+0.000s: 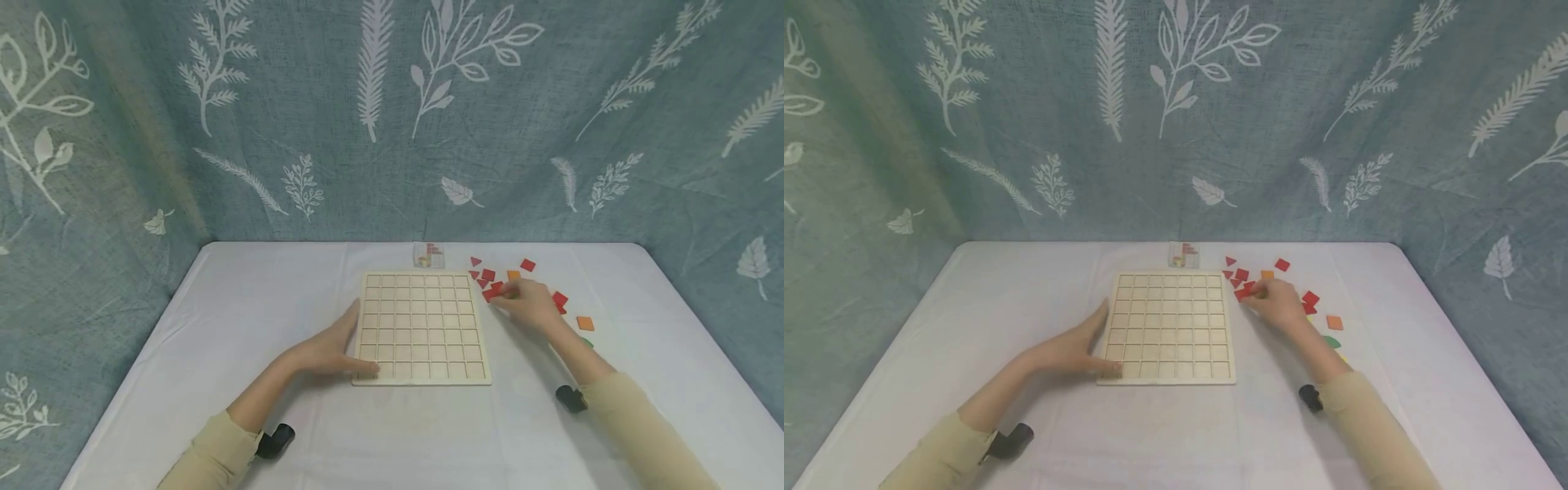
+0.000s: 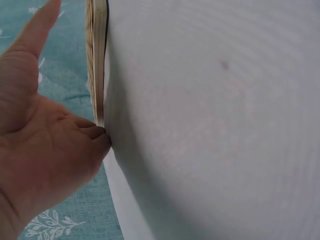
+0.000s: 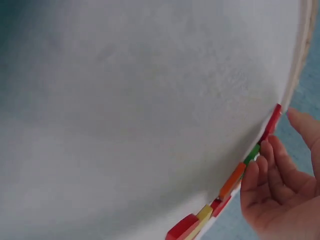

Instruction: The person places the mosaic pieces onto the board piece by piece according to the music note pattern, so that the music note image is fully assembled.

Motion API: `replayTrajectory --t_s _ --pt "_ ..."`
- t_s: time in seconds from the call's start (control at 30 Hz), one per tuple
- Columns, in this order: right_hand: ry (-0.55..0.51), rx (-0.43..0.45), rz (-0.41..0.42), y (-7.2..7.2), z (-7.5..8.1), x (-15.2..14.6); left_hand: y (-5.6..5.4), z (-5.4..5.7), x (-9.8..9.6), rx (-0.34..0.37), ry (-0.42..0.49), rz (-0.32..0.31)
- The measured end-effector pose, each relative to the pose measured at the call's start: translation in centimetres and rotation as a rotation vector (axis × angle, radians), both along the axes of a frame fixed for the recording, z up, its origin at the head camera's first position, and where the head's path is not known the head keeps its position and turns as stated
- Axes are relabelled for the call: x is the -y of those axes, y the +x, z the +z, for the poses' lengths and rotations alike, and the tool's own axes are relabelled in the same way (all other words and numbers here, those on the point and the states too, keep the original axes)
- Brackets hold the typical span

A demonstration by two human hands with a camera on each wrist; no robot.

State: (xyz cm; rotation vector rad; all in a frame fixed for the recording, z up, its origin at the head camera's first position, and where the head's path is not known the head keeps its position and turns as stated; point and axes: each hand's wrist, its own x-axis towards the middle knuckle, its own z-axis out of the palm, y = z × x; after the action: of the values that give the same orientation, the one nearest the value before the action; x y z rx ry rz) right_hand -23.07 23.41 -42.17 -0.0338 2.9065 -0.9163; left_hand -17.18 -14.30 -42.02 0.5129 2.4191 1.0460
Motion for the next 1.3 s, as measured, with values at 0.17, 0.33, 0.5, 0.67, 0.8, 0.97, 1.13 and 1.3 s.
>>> replayTrajectory --t_s 0.17,0.33,0.5,0.67,0.8,0.97,1.13,1.3 --pt "0.078 -0.028 0.008 -0.4 -0.2 0.7 0.1 -0.3 0.0 -0.024 -0.009 -0.036" --pt "0.106 -0.056 0.014 -0.6 -0.3 1.0 0.1 -0.9 0.0 -0.047 -0.043 -0.060" --pt "0.068 -0.048 0.015 -0.6 0.1 1.3 0.0 -1.2 0.1 -0.068 -0.070 -0.065" --pt "0.040 -0.050 0.023 -0.5 0.3 1.3 0.1 -0.8 0.1 -0.067 -0.088 -0.074" --pt "0.001 -0.075 0.008 -0.5 0.2 1.1 0.2 -0.7 -0.1 -0.065 -0.092 -0.082" --pt "-0.107 -0.108 -0.009 -0.9 0.0 1.6 0.2 -0.9 0.0 -0.077 -0.100 -0.085" --pt "-0.238 -0.092 0.029 -1.8 0.0 3.5 0.2 -1.1 0.0 -0.081 -0.104 -0.080" --pt "-0.236 -0.090 0.148 -3.0 -0.3 6.1 0.1 -1.2 0.1 -0.089 -0.104 -0.080"
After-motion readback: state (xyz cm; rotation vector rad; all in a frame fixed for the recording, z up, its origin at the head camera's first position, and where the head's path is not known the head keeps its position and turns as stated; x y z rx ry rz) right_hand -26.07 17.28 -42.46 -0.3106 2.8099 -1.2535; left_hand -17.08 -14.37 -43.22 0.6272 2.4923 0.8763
